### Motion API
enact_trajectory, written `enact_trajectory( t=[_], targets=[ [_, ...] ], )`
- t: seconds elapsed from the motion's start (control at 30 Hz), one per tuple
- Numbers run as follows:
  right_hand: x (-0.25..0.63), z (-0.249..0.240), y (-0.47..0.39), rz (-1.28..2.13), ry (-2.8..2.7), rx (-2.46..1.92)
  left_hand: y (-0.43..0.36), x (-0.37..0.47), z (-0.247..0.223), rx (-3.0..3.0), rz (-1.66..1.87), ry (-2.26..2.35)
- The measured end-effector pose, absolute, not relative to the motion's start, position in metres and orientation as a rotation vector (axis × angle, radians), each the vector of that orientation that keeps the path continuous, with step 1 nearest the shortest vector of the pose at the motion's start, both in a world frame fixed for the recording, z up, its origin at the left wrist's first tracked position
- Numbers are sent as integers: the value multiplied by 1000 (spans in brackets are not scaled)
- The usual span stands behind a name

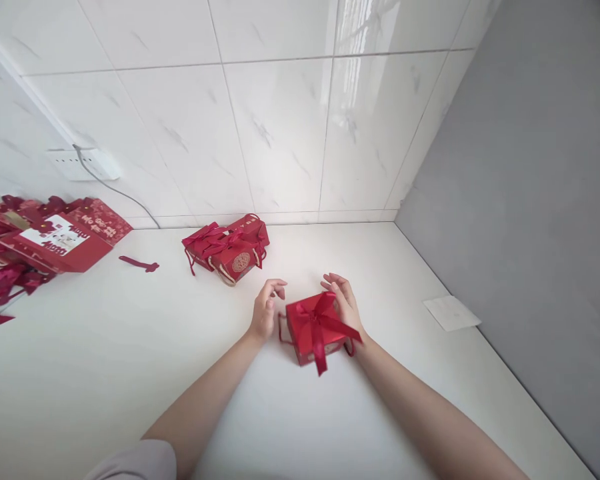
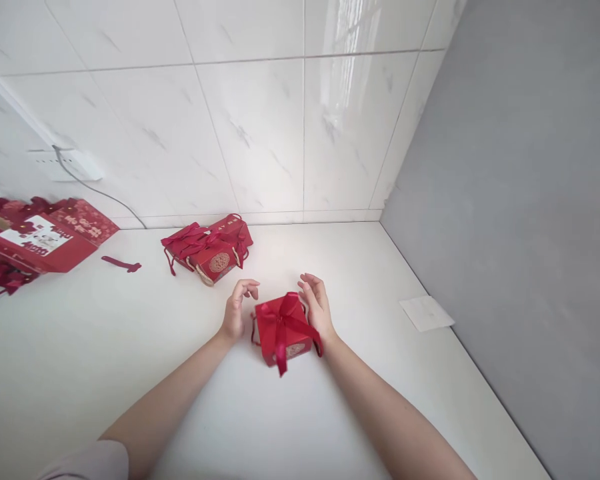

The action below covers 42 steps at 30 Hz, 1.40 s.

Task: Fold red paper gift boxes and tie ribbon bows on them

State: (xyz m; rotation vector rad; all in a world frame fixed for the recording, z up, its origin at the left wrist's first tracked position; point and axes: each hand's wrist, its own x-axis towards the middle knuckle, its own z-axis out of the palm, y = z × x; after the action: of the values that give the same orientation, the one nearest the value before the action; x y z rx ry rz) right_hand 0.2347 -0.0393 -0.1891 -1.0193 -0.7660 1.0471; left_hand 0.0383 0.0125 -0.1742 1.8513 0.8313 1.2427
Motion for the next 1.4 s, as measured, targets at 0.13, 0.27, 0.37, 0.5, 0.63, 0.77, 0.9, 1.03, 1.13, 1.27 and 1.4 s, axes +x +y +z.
enact_trajectory(
  t=[0.13,0.27,0.37,0.5,0.63,0.77,0.9,1.03,1.13,1.27,1.4],
  targets=[
    [250,-191,-29,1049,-775,-1015,13,41,-172,1981,1164,628],
    [256,-190,-28,1112,-804,-1004,14,44,-168,2035,989,394],
    [256,-187,-28,1123,-813,-998,11,42,-166,1986,765,301],
    [263,-186,-23,1080,-808,-1021,4,40,-166,2071,781,275],
    [275,-187,-16,979,-795,-1065,4,42,-168,2288,885,275],
    [278,-188,-12,954,-802,-1077,7,46,-168,2271,999,496],
    [274,-188,-10,963,-833,-1073,9,46,-168,2240,995,653],
    [274,-189,-8,887,-814,-1116,9,49,-168,2240,850,386],
    [275,-191,-5,854,-815,-1143,7,56,-169,2323,754,322],
    [276,-192,-4,870,-823,-1141,6,64,-169,2333,781,302],
    [275,-189,-5,901,-849,-1107,10,63,-172,1962,868,373]
  ],
)
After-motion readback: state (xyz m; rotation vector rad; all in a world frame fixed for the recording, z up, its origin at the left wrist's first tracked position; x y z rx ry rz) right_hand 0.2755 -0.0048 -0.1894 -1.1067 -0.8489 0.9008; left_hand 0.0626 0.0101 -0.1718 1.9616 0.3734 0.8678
